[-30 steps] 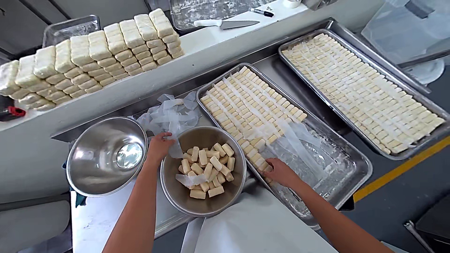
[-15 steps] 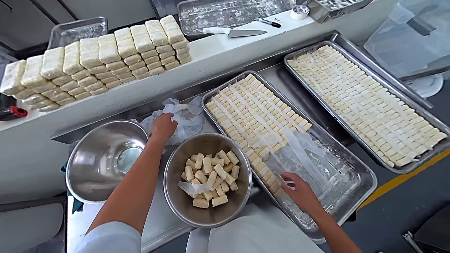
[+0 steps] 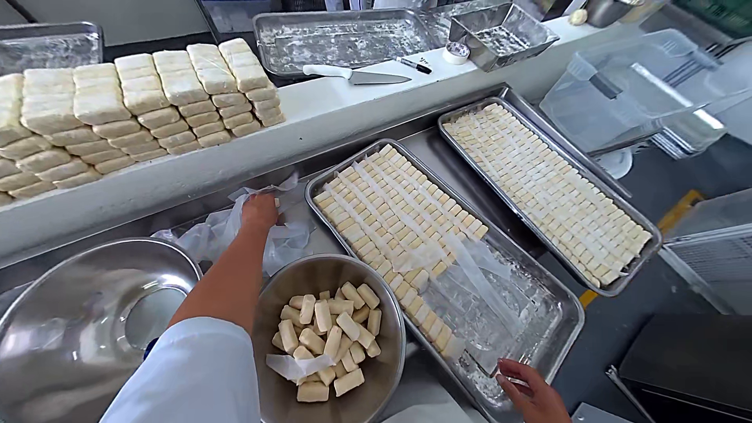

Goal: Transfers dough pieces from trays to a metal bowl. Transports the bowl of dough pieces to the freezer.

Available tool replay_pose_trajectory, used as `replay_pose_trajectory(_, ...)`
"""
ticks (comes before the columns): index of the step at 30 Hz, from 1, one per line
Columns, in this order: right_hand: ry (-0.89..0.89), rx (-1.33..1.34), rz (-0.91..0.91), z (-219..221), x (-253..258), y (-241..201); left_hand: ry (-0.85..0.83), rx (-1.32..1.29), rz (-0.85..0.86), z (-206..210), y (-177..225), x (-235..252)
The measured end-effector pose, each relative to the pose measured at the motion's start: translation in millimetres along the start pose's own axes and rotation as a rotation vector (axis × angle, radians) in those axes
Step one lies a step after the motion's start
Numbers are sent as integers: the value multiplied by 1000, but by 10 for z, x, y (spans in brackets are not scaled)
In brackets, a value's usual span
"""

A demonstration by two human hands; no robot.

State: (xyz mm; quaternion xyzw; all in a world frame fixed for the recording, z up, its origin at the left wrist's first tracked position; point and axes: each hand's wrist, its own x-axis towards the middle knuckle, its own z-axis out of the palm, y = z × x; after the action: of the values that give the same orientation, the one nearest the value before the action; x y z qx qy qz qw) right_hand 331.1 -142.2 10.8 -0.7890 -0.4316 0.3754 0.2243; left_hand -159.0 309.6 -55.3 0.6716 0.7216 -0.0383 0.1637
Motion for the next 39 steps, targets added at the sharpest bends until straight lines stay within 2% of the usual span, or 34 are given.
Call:
replay_pose_trajectory(3, 3, 10, -33, -19, 65, -23, 9, 6, -3, -23, -4, -18)
replay_pose_trajectory(6, -14, -6, -108, -29, 211, -59, 64, -238, -35, -278, 23, -250)
replay_pose_trajectory(9, -48, -22, -212, 14, 470, -180, 159, -505, 22, -661, 123, -829)
replay_pose_trajectory(12, -95, -3, -279, 107, 730, -376, 147, -629, 183, -756, 247, -1770)
replay_pose_trajectory(14, -135, 11, -329, 224, 882, -531, 52, -631, 281, -571, 386, -2377)
replay_pose_trajectory(17, -218, 19, -427, 426, 985, -792, -175, -428, 302, -142, 488, -2960)
replay_pose_trajectory(19, -267, 21, -496, 540, 990, -943, -183, -364, 271, 99, 444, -3241)
replay_pose_trajectory(23, -327, 26, -575, 706, 974, -1081, -63, -288, 276, 459, 260, -3595)
replay_pose_trajectory(25, -339, 3, -591, 733, 963, -1116, 50, -354, 262, 378, 205, -3624)
replay_pose_trajectory(27, -340, -17, -586, 704, 946, -1133, 115, -471, 166, 11, 184, -3513)
replay_pose_trajectory(29, -322, -37, -564, 665, 949, -1134, 263, -523, 80, -389, 82, -3225)
replay_pose_trajectory(31, -283, -71, -532, 579, 995, -1085, 329, -578, -15, -703, -57, -2752)
replay_pose_trajectory(34, -216, -148, -437, 455, 1084, -944, 241, -671, -202, -830, -288, -2004)
replay_pose_trajectory(36, -169, -191, -374, 367, 1134, -903, 205, -656, -301, -828, -311, -1768)
replay_pose_trajectory(37, -150, -208, -347, 320, 1168, -877, 227, -638, -292, -865, -219, -1801)
replay_pose_trajectory(39, -166, -236, -272, 250, 1231, -766, 242, -673, -149, -903, 36, -2048)
